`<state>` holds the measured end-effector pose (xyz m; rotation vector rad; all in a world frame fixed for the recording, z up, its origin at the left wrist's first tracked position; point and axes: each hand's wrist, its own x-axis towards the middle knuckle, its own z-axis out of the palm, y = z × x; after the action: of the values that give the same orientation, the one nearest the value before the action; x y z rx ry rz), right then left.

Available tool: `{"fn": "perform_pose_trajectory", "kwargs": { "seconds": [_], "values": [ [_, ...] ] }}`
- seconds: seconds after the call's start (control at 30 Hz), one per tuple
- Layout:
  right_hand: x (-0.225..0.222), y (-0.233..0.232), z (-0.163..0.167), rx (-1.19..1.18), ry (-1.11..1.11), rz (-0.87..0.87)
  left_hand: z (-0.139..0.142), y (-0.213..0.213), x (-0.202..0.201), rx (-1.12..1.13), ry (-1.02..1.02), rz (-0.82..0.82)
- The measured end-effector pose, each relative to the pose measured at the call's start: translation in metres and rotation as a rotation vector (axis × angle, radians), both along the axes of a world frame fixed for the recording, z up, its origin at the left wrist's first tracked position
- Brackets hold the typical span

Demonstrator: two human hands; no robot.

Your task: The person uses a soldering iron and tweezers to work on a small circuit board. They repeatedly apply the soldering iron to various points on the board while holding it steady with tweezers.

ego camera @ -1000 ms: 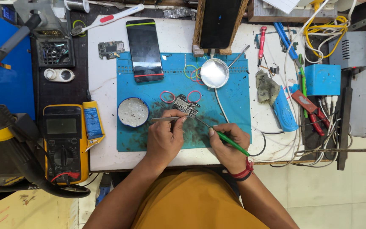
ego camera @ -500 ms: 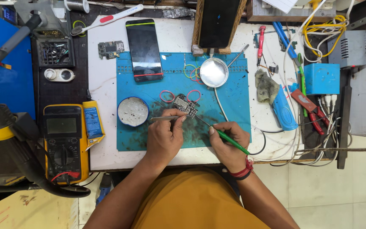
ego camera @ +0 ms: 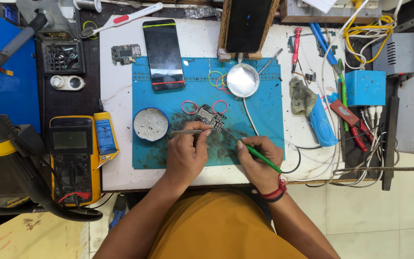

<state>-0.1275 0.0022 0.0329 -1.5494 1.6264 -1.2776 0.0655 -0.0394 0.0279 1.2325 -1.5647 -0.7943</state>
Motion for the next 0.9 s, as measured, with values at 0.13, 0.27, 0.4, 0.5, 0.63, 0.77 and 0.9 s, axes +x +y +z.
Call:
{"fn": "perform_pose_trajectory", "kwargs": {
  "seconds": [0.13, 0.27, 0.4, 0.5, 0.63, 0.77, 0.9],
  "values": [
    [0.0012, -0.0009, 0.0004, 0.009, -0.041, -0.001, 0.0003, -0.0008, 0.0, -0.013, 0.008, 0.003],
    [0.0004, -0.0006, -0.0003, 0.018, -0.027, -0.005, 0.0007, -0.0007, 0.0, 0.001, -0.006, 0.008],
    [0.0005, 0.0007, -0.0012, 0.015, -0.104, -0.006, 0.0019, -0.0002, -0.0002, 0.032, 0.004, 0.005],
    [0.0012, -0.0006, -0.0011, 0.032, -0.035, -0.038, 0.002, -0.0011, -0.0001, 0.034, 0.002, 0.001],
    [0.0015, -0.0019, -0.0002, 0.026, -0.047, -0.011, 0.0003, -0.001, -0.0001, -0.007, 0.003, 0.003],
    [0.0021, -0.0027, 0.0015, 0.042, -0.032, -0.029, -0.0004, -0.0015, -0.0002, -0.021, -0.021, 0.007],
    [0.0018, -0.0031, 0.0025, 0.034, -0.019, -0.015, 0.0002, -0.0011, -0.0006, 0.018, -0.012, 0.016]
  ]
}}
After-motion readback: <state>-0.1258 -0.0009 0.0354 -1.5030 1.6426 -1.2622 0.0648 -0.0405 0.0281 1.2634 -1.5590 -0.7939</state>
